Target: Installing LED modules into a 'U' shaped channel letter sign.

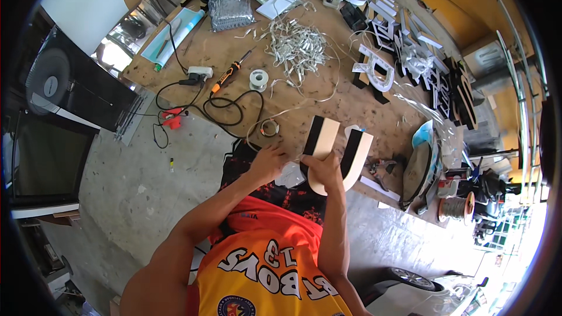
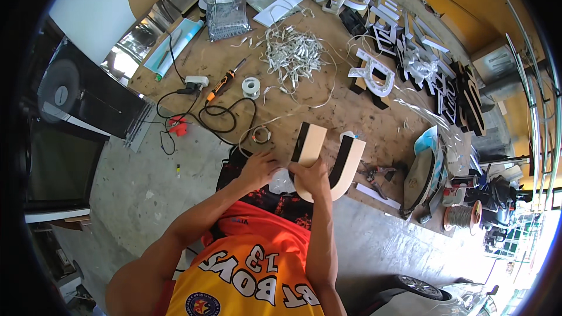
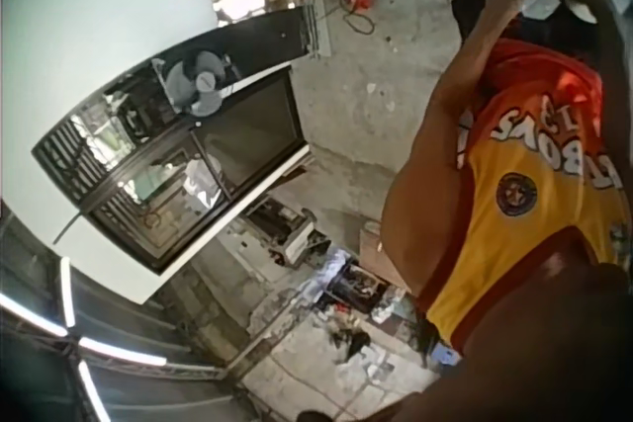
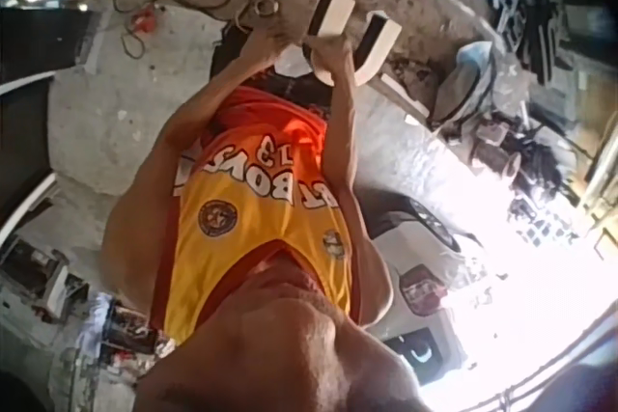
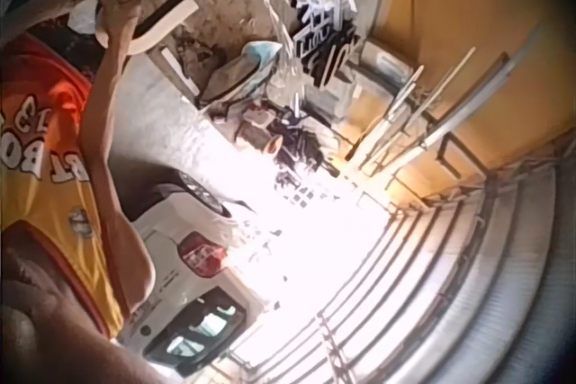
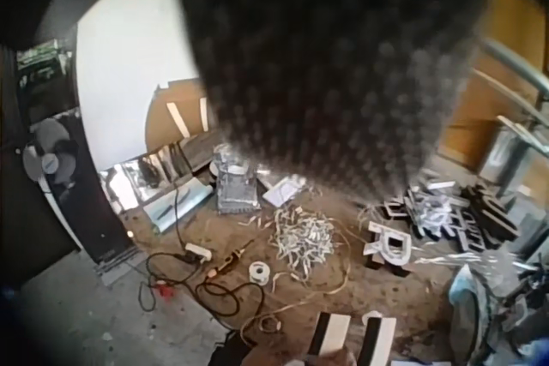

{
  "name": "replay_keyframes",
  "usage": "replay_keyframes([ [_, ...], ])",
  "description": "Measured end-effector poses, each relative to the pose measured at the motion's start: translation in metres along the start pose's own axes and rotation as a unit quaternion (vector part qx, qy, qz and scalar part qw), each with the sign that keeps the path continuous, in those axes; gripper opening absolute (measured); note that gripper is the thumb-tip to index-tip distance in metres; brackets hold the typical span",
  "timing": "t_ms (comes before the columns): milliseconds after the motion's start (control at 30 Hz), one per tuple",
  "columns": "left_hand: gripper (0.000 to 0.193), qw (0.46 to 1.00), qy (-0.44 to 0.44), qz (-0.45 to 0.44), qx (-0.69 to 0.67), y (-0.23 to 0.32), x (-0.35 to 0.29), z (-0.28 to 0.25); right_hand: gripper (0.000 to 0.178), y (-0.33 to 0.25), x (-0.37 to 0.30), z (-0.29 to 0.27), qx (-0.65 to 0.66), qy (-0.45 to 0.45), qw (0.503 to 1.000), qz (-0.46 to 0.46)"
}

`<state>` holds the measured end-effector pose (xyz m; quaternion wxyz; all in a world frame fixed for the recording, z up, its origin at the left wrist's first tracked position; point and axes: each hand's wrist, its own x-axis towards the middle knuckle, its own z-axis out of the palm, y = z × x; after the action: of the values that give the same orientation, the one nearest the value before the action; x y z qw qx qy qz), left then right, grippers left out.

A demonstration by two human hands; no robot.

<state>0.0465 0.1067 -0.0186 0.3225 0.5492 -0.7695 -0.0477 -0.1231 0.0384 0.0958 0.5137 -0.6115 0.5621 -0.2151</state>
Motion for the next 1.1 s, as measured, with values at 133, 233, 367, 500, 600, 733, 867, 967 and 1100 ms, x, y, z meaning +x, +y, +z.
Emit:
replay_keyframes([
  [133, 0.013, 0.975, 0.090, -0.196, -0.054, -0.005, -0.029, -0.061, 0.035, 0.000, 0.003, 0.029, -0.100, 0.055, 0.992, -0.057],
  [233, 0.010, 0.908, 0.197, -0.314, -0.196, -0.020, -0.043, -0.088, 0.040, 0.012, 0.016, 0.041, -0.151, 0.047, 0.985, -0.071],
  [367, 0.012, 0.800, 0.260, -0.306, -0.445, -0.037, -0.036, -0.108, 0.055, 0.013, 0.049, 0.042, -0.201, -0.054, 0.978, -0.021],
  [500, 0.015, 0.809, 0.215, -0.294, -0.462, -0.038, -0.021, -0.120, 0.071, 0.009, 0.067, 0.043, -0.278, -0.123, 0.951, 0.051],
  [600, 0.018, 0.830, 0.200, -0.281, -0.439, -0.029, -0.016, -0.118, 0.078, 0.020, 0.068, 0.048, -0.311, -0.131, 0.939, 0.058],
  [733, 0.015, 0.788, 0.204, -0.301, -0.496, -0.023, -0.002, -0.103, 0.070, 0.022, 0.054, 0.058, -0.346, 0.070, 0.935, -0.029],
  [867, 0.012, 0.767, 0.183, -0.333, -0.517, -0.044, 0.008, -0.073, 0.060, 0.019, 0.054, 0.059, -0.346, 0.068, 0.936, -0.026],
  [967, 0.012, 0.776, 0.174, -0.369, -0.481, -0.061, 0.026, -0.048, 0.056, 0.006, 0.063, 0.064, -0.285, 0.196, 0.918, -0.194],
  [1100, 0.010, 0.750, 0.145, -0.426, -0.485, -0.053, 0.058, -0.033, 0.055, 0.007, 0.100, 0.051, -0.261, 0.169, 0.912, -0.266],
])
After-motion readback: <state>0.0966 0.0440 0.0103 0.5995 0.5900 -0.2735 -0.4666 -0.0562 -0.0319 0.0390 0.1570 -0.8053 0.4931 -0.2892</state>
